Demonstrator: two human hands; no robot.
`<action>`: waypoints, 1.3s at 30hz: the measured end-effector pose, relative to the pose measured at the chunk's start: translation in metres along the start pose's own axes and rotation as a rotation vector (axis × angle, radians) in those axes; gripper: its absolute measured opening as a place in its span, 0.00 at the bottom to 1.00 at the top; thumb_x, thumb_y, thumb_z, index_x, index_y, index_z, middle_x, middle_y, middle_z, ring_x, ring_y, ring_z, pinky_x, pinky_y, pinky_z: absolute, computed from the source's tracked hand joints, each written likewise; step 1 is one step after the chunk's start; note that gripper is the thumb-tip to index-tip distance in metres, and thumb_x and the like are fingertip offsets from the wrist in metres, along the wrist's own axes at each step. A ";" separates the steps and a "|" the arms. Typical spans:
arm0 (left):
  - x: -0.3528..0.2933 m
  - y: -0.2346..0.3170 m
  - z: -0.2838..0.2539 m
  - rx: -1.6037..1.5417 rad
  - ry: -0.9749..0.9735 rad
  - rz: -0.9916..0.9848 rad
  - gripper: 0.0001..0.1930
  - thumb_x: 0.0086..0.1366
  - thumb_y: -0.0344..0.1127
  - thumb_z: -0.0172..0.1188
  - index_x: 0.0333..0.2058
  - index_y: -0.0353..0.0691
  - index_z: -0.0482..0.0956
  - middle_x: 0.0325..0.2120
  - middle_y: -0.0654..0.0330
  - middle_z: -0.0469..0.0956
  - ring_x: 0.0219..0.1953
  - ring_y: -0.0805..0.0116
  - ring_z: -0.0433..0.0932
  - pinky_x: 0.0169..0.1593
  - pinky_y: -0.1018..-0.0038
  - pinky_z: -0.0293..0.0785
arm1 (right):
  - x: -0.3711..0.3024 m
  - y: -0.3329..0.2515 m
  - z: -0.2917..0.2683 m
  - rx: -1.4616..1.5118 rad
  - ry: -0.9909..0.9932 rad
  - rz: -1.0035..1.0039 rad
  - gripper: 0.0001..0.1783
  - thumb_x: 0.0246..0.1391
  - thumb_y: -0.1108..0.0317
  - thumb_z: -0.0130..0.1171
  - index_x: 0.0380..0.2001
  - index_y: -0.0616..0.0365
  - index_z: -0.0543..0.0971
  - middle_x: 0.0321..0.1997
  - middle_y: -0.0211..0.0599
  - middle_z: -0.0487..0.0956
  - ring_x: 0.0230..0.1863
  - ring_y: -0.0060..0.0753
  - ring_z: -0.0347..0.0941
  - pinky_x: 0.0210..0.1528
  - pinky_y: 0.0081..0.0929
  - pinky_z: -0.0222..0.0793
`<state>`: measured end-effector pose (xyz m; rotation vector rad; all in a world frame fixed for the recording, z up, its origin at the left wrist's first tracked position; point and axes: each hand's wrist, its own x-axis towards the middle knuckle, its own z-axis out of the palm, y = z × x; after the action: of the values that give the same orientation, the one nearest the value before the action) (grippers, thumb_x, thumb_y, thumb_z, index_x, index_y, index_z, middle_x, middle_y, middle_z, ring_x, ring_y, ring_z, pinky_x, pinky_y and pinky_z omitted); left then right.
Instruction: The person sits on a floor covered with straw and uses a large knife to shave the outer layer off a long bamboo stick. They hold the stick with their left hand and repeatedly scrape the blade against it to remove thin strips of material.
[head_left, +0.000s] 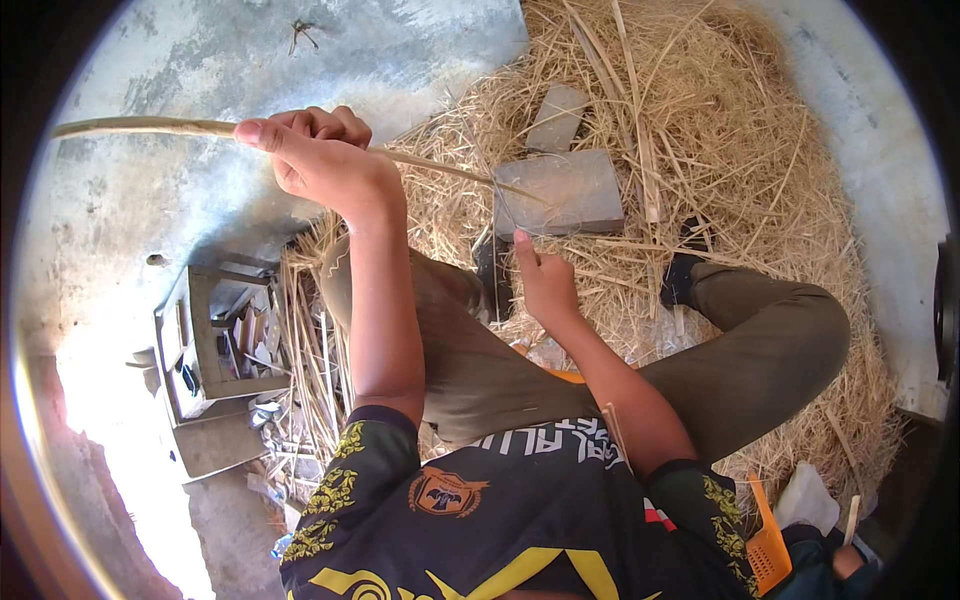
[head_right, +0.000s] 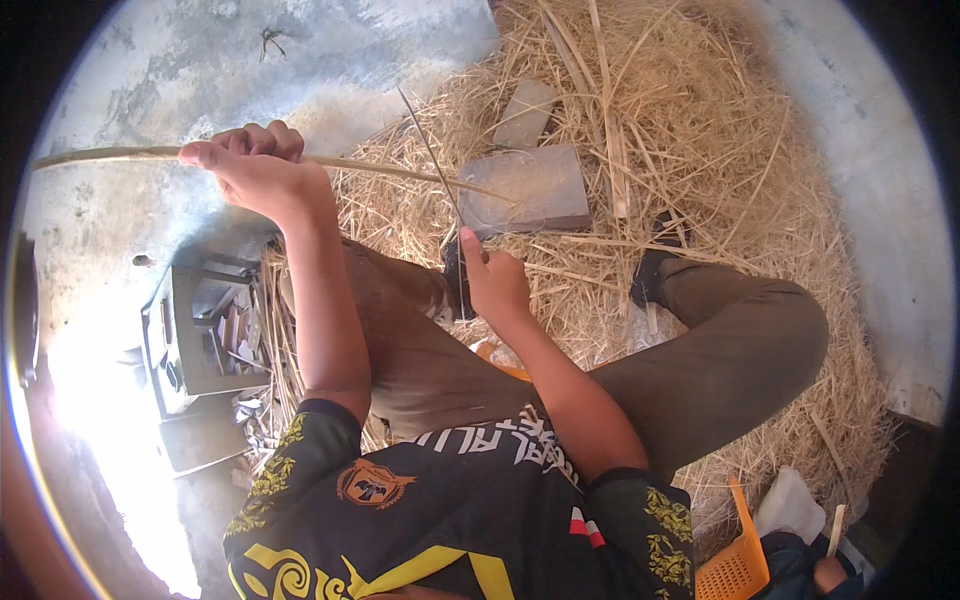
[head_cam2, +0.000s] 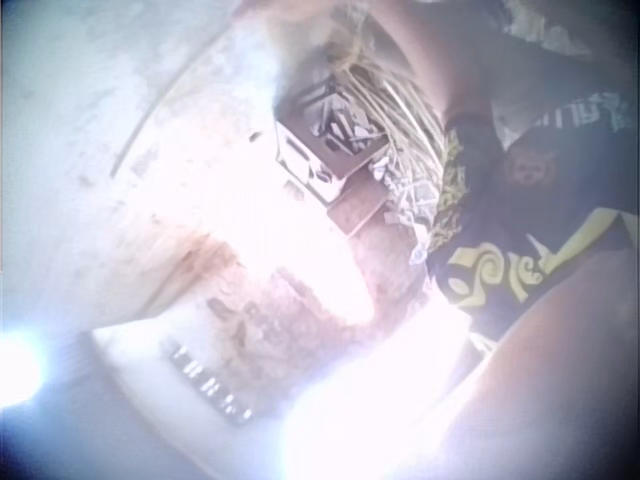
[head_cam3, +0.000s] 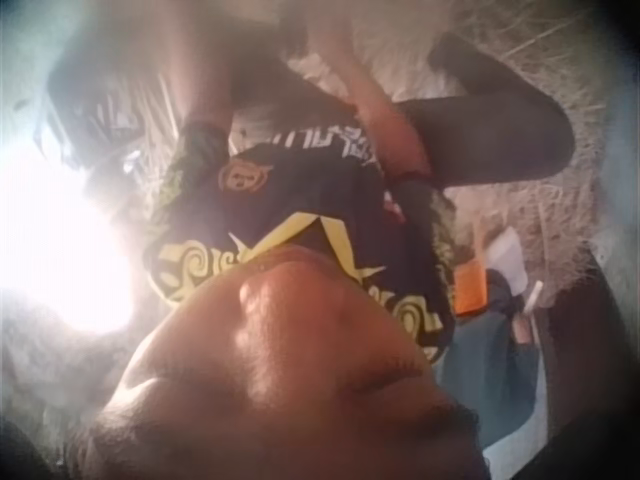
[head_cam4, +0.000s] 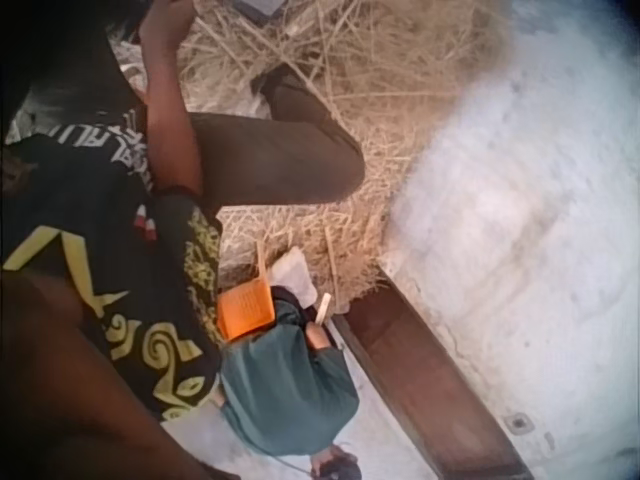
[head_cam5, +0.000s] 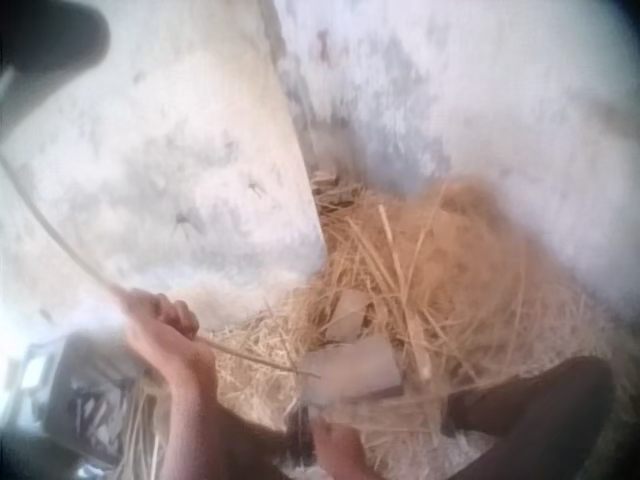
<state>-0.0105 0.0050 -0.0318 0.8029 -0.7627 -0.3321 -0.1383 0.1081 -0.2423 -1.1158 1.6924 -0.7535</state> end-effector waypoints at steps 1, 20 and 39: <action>0.004 0.000 0.000 -0.023 0.022 -0.015 0.33 0.72 0.70 0.43 0.21 0.47 0.53 0.15 0.70 0.49 0.13 0.78 0.49 0.16 0.77 0.45 | 0.001 0.001 -0.001 -0.001 -0.024 -0.021 0.44 0.64 0.30 0.47 0.15 0.65 0.71 0.15 0.43 0.69 0.21 0.38 0.64 0.29 0.41 0.64; -0.011 0.010 0.003 -0.074 -0.162 -0.032 0.34 0.69 0.73 0.44 0.22 0.48 0.52 0.13 0.71 0.47 0.15 0.77 0.43 0.19 0.74 0.39 | -0.023 -0.043 -0.031 0.017 -0.095 -0.181 0.48 0.60 0.24 0.44 0.18 0.67 0.78 0.17 0.49 0.74 0.23 0.51 0.72 0.33 0.47 0.68; -0.021 0.013 0.004 -0.129 -0.237 -0.070 0.36 0.68 0.76 0.41 0.21 0.48 0.51 0.12 0.70 0.47 0.14 0.78 0.43 0.18 0.74 0.39 | 0.005 0.008 -0.014 -0.055 -0.054 -0.051 0.49 0.61 0.24 0.44 0.19 0.68 0.78 0.16 0.48 0.73 0.21 0.47 0.71 0.32 0.47 0.69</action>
<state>-0.0280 0.0229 -0.0310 0.6763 -0.9256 -0.5404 -0.1543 0.1067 -0.2457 -1.2108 1.6537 -0.7055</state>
